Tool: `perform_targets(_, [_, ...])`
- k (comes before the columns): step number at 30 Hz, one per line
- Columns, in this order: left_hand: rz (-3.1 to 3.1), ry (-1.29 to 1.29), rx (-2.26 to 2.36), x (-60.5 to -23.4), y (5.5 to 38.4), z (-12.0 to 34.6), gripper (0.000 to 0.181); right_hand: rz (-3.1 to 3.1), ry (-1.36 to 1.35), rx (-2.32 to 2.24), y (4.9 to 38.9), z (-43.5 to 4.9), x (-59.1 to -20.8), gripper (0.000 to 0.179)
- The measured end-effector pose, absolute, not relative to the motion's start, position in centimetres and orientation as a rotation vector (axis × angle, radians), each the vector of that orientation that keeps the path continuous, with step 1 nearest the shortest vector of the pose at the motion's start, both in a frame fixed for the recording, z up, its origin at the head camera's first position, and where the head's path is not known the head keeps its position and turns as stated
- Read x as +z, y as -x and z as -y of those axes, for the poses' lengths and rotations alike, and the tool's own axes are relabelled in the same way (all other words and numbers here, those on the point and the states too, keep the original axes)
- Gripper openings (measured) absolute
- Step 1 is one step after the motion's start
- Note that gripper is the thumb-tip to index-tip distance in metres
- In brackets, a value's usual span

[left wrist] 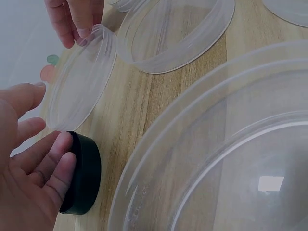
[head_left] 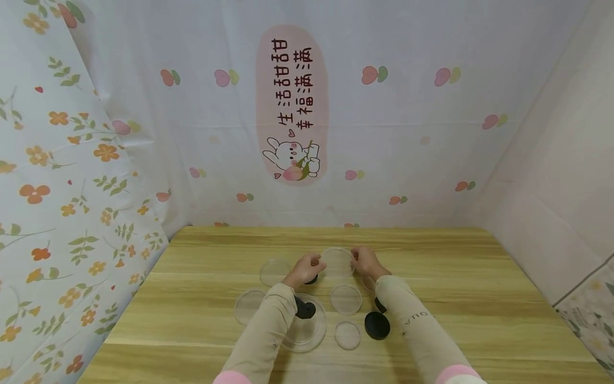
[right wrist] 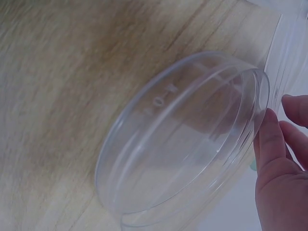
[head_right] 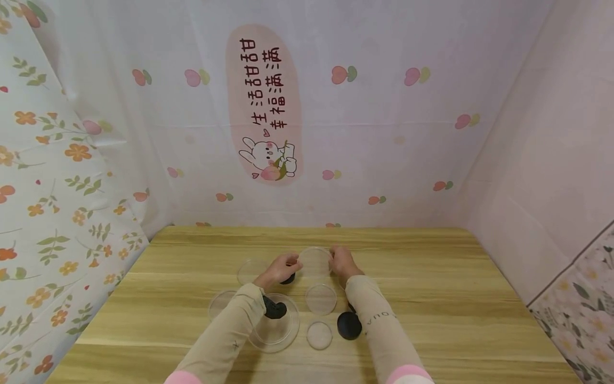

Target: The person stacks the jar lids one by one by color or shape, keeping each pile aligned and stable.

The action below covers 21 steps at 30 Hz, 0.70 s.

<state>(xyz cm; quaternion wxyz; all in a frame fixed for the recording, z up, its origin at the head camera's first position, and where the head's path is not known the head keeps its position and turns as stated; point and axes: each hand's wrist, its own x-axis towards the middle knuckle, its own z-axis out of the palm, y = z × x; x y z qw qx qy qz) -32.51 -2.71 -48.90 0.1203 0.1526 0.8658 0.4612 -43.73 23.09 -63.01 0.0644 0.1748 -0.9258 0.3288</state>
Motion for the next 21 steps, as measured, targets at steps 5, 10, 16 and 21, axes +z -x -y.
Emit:
perform_targets(5, [-2.576, -0.466, 1.315, -49.4, 32.7, 2.6, 0.049, 2.857, -0.457, 0.912, 43.7, -22.8, -63.1, 0.033])
perform_targets(10, [-2.565, -0.401, 1.315, -46.8, 30.9, 2.3, 0.043, 2.875, -0.369, 0.960, 49.9, -25.2, -71.5, 0.032])
perform_targets(16, [-2.551, -0.386, 1.328, -47.1, 31.0, 2.3, 0.043, 2.901, -0.373, 0.968, 51.5, -25.8, -73.5, 0.023])
perform_targets(21, [-2.565, -0.362, 1.320, -47.2, 31.1, 2.1, 0.044, 2.864, -0.452, 0.978, 48.4, -24.7, -69.4, 0.002])
